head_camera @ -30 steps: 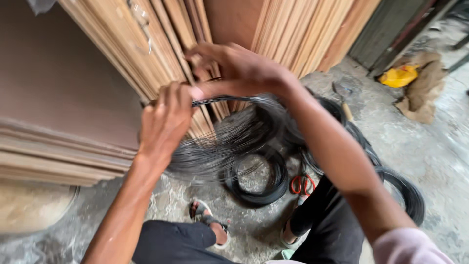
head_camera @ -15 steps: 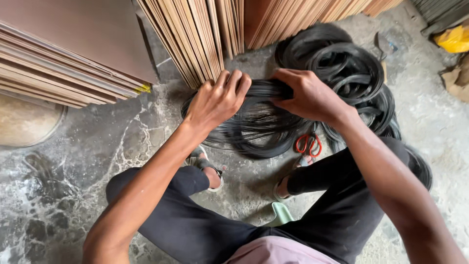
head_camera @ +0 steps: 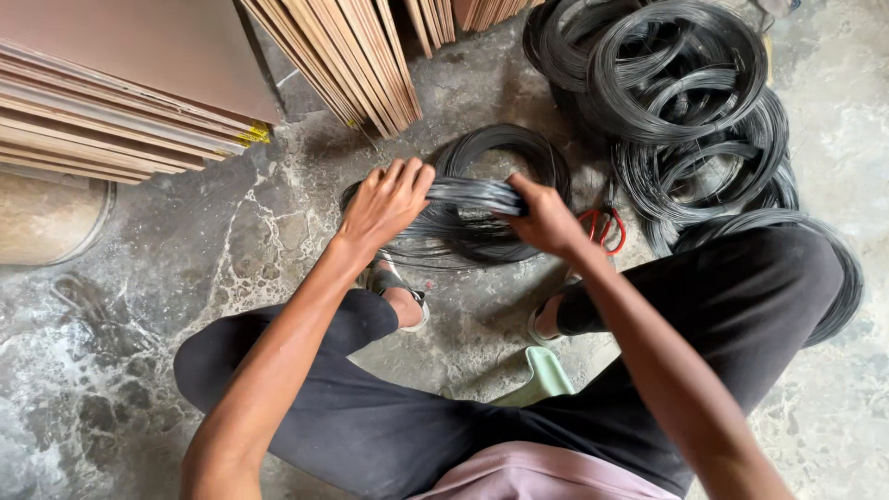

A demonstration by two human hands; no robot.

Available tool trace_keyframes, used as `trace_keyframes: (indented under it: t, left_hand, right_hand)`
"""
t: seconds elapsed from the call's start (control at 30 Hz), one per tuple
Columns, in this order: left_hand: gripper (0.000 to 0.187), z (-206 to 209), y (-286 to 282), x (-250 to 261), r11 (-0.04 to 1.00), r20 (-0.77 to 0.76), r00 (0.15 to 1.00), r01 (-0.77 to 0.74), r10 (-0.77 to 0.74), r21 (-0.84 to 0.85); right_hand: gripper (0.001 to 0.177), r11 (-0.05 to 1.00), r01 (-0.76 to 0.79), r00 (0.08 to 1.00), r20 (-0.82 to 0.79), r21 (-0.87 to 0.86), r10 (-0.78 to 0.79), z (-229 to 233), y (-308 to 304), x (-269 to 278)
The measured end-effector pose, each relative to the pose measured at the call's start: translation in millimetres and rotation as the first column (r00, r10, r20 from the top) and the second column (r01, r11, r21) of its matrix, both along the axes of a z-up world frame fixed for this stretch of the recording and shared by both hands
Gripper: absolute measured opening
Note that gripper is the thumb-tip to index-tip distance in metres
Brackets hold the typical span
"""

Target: The person sits on the floor and coils a length of grey wire into a circular bundle by hand. They repeatedly lift the formed coil and hang it on a hook attached to a hanging scale to check its weight, then return to the floor to continue coiling more wire.

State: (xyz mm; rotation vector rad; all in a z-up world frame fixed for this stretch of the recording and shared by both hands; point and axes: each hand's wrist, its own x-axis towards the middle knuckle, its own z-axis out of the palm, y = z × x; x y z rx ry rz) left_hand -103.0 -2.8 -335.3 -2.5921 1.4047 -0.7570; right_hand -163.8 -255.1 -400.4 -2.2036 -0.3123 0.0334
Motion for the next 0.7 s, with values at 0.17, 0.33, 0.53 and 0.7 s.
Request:
trace_keyframes:
  t: [0.17,0.33,0.53,0.7]
  left_hand:
    - [0.047,-19,13,-13,1.000,-0.136,0.990,-0.025,0.027,0.017]
    - [0.003,-8,0,-25,0.996,0.069,0.995,0.070,-0.066,-0.062]
    - [0.013,6,13,-28,0.989,0.035,0.989,0.141,-0.142,0.035]
    - [0.013,-6,24,-24,0.974,-0.037,0.974,0.221,-0.223,-0.056]
  right_hand:
    - [0.040,0.979,0.174,0.984,0.030,0.106,-0.178,-47,46,-17]
    - [0.052,0.993,0.119,0.988,-0.096,-0.001,-0.119,-60,81,-29]
    - [0.078,0.985,0.135,0.928,-0.363,0.111,-0.086,46,23,-8]
    - [0.096,0.513,0.757,0.416,-0.306,-0.405,-0.856,-193,-43,4]
